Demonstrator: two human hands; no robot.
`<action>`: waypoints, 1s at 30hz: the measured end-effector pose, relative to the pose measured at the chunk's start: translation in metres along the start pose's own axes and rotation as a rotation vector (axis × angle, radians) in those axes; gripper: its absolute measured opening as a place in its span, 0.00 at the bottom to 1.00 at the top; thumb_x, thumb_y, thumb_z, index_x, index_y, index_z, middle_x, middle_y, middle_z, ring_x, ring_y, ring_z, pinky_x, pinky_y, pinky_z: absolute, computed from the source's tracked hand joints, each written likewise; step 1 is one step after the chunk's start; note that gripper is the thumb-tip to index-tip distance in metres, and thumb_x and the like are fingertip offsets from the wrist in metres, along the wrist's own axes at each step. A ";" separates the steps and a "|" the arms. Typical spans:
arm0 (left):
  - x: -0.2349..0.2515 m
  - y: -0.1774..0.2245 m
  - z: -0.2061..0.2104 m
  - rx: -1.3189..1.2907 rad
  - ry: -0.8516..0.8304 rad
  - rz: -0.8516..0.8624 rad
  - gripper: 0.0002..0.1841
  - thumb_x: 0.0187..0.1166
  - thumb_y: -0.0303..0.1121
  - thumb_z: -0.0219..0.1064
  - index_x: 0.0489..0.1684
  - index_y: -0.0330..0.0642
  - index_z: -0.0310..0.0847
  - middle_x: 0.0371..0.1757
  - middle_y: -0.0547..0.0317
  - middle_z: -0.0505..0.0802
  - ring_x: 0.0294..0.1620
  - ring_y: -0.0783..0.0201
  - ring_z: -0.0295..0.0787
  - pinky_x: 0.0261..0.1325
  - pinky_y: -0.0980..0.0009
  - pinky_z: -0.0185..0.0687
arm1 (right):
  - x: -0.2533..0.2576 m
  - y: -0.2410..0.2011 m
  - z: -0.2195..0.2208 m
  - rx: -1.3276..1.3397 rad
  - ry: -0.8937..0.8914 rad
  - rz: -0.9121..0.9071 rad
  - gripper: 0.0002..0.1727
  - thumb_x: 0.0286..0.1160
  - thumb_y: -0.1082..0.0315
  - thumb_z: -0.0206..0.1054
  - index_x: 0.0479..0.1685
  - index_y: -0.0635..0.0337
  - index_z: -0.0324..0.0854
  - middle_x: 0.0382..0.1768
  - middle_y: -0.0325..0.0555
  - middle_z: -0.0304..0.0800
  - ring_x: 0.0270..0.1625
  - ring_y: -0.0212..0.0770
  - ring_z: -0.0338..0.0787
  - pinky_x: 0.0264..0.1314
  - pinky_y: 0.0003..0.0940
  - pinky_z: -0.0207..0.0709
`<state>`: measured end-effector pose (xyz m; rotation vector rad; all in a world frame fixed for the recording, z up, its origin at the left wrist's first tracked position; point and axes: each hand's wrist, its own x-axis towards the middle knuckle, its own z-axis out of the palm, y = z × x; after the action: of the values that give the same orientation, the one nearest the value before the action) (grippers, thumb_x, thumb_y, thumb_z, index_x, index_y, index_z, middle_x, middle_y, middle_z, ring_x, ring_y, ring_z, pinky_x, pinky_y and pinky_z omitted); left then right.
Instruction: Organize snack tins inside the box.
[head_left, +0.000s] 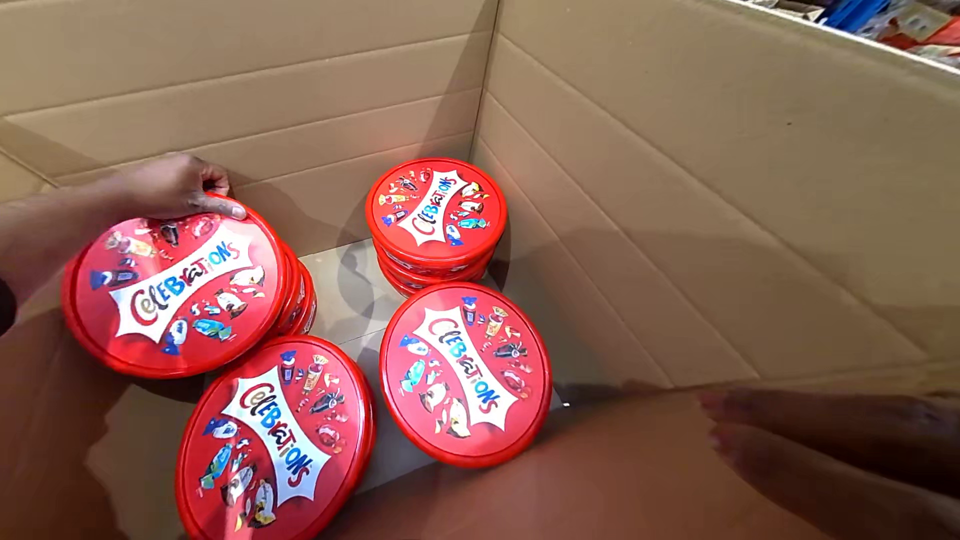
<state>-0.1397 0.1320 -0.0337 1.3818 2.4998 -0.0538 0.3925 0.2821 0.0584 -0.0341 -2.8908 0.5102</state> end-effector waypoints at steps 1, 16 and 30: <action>0.002 -0.016 0.002 0.009 0.067 0.066 0.16 0.76 0.40 0.76 0.23 0.41 0.81 0.20 0.56 0.83 0.26 0.56 0.83 0.34 0.50 0.77 | 0.000 0.000 0.002 0.014 0.026 0.005 0.12 0.87 0.72 0.57 0.52 0.65 0.86 0.41 0.68 0.91 0.43 0.60 0.92 0.43 0.47 0.83; -0.009 0.037 0.019 -0.094 -0.078 0.481 0.18 0.69 0.55 0.77 0.26 0.51 0.88 0.20 0.67 0.86 0.22 0.68 0.83 0.26 0.61 0.82 | 0.003 -0.004 -0.004 0.016 -0.054 0.064 0.14 0.87 0.71 0.56 0.57 0.64 0.85 0.44 0.68 0.91 0.47 0.61 0.92 0.45 0.48 0.83; -0.045 0.076 0.135 -0.167 -0.231 0.528 0.27 0.67 0.66 0.73 0.24 0.50 0.81 0.29 0.69 0.83 0.32 0.72 0.80 0.36 0.68 0.77 | 0.007 -0.011 0.004 0.117 0.017 0.166 0.12 0.81 0.76 0.61 0.43 0.80 0.87 0.36 0.65 0.91 0.44 0.40 0.91 0.49 0.21 0.80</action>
<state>-0.0227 0.1138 -0.1431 1.7947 1.8472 0.0960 0.3850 0.2713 0.0599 -0.2611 -2.8504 0.7034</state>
